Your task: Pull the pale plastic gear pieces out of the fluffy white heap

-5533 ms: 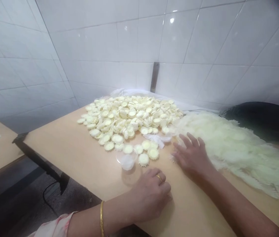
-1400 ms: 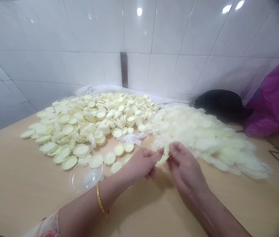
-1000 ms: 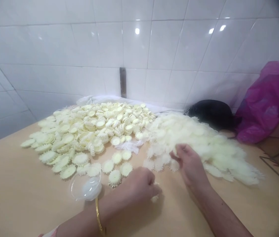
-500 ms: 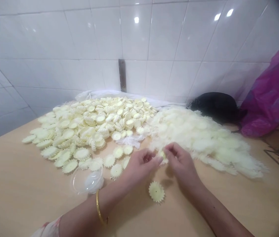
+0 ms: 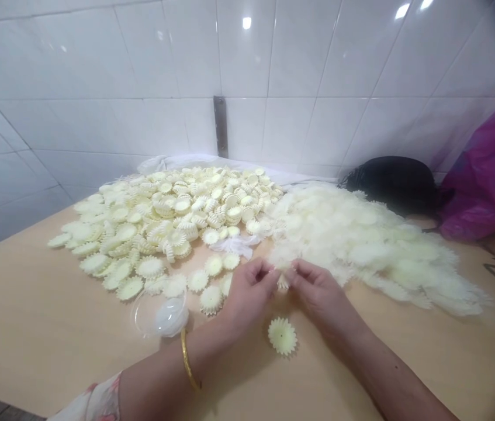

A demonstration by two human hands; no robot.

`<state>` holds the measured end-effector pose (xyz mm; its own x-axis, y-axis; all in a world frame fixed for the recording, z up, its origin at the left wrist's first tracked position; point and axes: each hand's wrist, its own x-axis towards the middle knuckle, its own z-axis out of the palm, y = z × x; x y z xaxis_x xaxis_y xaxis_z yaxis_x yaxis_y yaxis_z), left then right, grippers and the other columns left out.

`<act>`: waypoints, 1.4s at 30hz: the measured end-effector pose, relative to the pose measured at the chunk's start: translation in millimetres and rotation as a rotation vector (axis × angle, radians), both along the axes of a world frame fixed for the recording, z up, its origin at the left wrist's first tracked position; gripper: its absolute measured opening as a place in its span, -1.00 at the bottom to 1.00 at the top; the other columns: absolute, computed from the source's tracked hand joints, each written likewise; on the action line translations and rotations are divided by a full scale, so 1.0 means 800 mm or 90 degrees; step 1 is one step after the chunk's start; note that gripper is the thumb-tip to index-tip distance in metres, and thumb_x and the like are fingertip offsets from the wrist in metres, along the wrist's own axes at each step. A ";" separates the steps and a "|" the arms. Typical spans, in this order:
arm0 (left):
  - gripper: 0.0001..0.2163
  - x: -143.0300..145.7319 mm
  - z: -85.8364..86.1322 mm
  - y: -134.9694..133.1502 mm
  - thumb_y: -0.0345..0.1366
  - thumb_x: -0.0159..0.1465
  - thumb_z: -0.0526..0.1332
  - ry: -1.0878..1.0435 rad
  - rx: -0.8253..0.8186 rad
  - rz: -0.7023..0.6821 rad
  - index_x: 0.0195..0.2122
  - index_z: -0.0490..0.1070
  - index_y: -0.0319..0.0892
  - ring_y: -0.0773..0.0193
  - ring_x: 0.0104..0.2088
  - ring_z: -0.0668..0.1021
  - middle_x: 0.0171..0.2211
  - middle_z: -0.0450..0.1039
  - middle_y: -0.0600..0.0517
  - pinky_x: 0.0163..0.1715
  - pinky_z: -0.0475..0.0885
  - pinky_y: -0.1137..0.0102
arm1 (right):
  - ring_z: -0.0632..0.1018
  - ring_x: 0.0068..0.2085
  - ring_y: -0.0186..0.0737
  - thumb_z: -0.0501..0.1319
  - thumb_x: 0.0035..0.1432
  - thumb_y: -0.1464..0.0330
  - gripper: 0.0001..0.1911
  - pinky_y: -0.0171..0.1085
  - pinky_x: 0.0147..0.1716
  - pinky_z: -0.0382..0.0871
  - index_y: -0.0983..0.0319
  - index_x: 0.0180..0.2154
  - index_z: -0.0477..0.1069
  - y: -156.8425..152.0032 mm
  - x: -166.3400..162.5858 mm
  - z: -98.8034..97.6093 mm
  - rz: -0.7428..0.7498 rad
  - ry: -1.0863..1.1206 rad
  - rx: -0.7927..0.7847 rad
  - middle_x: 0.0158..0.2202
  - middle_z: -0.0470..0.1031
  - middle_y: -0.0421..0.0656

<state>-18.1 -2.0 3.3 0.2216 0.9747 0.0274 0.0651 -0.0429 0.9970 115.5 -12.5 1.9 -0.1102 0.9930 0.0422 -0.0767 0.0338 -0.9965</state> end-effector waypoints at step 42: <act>-0.84 -0.002 -0.002 0.002 -0.32 -0.01 0.27 -0.224 -0.240 -0.003 -0.56 0.30 -0.25 0.46 -0.60 0.32 -0.66 0.25 0.13 -0.50 0.24 0.48 | 0.23 -0.58 -0.38 0.24 -0.09 0.31 -0.71 -0.39 -0.63 0.10 0.21 -0.65 0.14 -0.011 -0.001 0.008 -0.080 -0.321 0.130 -0.67 0.17 -0.31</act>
